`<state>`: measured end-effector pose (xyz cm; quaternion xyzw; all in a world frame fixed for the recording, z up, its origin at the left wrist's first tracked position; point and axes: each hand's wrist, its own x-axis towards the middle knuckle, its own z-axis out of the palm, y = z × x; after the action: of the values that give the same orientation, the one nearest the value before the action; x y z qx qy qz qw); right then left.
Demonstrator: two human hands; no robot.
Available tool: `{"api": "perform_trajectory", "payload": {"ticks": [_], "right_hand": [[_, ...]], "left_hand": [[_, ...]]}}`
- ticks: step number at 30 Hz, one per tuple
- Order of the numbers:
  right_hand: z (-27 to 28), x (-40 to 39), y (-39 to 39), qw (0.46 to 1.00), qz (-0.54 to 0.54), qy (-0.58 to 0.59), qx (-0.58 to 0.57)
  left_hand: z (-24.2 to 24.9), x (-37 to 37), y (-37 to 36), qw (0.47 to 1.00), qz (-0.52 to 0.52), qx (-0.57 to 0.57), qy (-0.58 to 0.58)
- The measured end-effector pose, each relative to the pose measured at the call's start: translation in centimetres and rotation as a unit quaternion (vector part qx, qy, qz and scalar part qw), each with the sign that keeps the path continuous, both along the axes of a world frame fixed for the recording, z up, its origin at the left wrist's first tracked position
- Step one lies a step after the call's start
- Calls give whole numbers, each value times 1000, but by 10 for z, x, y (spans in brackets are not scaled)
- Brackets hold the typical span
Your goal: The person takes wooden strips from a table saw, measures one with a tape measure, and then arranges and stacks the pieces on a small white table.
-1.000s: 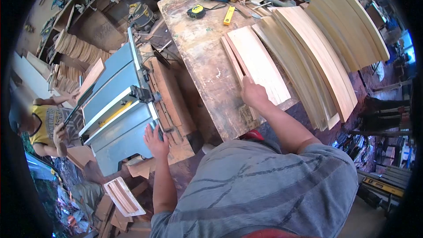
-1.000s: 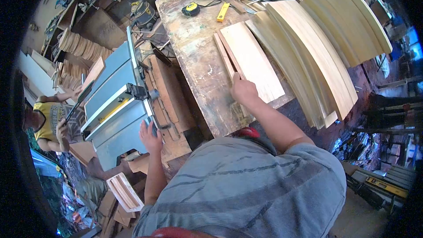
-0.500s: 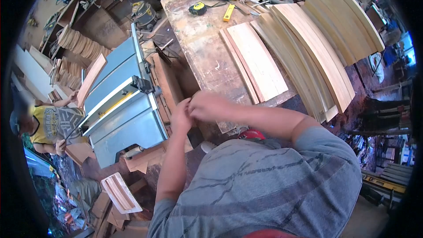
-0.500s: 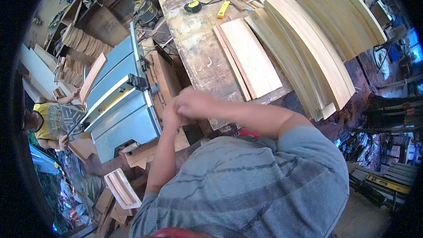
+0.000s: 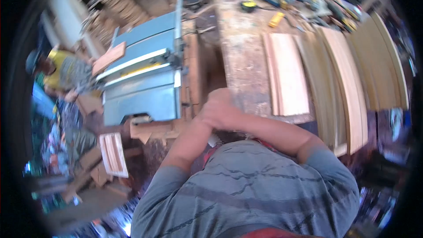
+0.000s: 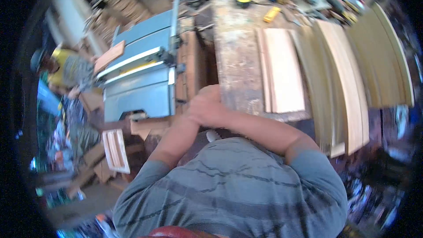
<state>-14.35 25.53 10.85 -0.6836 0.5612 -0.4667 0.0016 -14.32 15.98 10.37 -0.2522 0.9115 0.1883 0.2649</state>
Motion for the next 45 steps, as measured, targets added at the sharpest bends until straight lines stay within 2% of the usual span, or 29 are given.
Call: {"api": "perform_trajectory", "payload": {"ticks": [2,3,4,5,7,9,11,12,16,19,21,22,24,26,28,30,32,34,38,40,42,44,45], "right_hand": [[11,-34,9,999,-49,-11,7],[6,-49,20,992,-102,-13,70],[6,-71,33,973,-134,9,188],[-3,-92,46,958,-208,-13,198],[-27,-131,85,909,-366,-16,199],[-48,-168,140,841,-502,26,200],[-60,-189,186,756,-602,37,254],[-64,-196,203,741,-618,36,260],[-74,-211,224,732,-610,-20,303],[-65,-212,215,699,-588,-162,372],[-60,-209,211,695,-590,-157,381],[-58,-206,210,691,-588,-151,391],[-60,-195,203,702,-579,-183,373],[-69,-178,192,737,-582,-142,311],[-56,-163,183,731,-574,-165,329],[-46,-145,176,758,-511,-221,341],[-51,-126,171,782,-485,-214,328],[-53,-110,165,821,-429,-213,311],[-50,-89,156,853,-339,-228,326],[-47,-84,153,857,-316,-230,336],[-47,-80,151,857,-303,-232,346],[-48,-73,152,867,-307,-216,329],[-47,-69,152,867,-305,-213,332]], "left_hand": [[-17,3,-9,1000,-11,9,18],[-25,3,-14,999,-27,15,27],[-28,4,-16,997,-55,27,36],[-24,7,-16,997,-31,29,68],[-29,21,-17,985,-17,50,162],[-44,35,-19,962,7,138,234],[-51,39,-15,949,9,195,248],[-55,32,-4,947,-9,208,244],[-46,-7,30,924,-27,283,254],[-66,-53,59,912,-30,270,307],[-88,-80,74,891,28,304,337],[-81,-90,79,891,28,304,336],[-52,-101,86,899,24,385,207],[-44,-94,90,912,40,340,225],[-55,-82,85,923,58,291,247],[-89,-62,66,880,110,359,292],[-80,-31,60,869,146,366,298],[-77,0,54,890,217,271,295],[-85,46,36,888,280,210,299],[-89,57,29,878,270,234,319],[-92,58,25,892,260,208,305],[-113,57,22,849,302,255,351],[-117,56,30,809,369,316,332]]}}
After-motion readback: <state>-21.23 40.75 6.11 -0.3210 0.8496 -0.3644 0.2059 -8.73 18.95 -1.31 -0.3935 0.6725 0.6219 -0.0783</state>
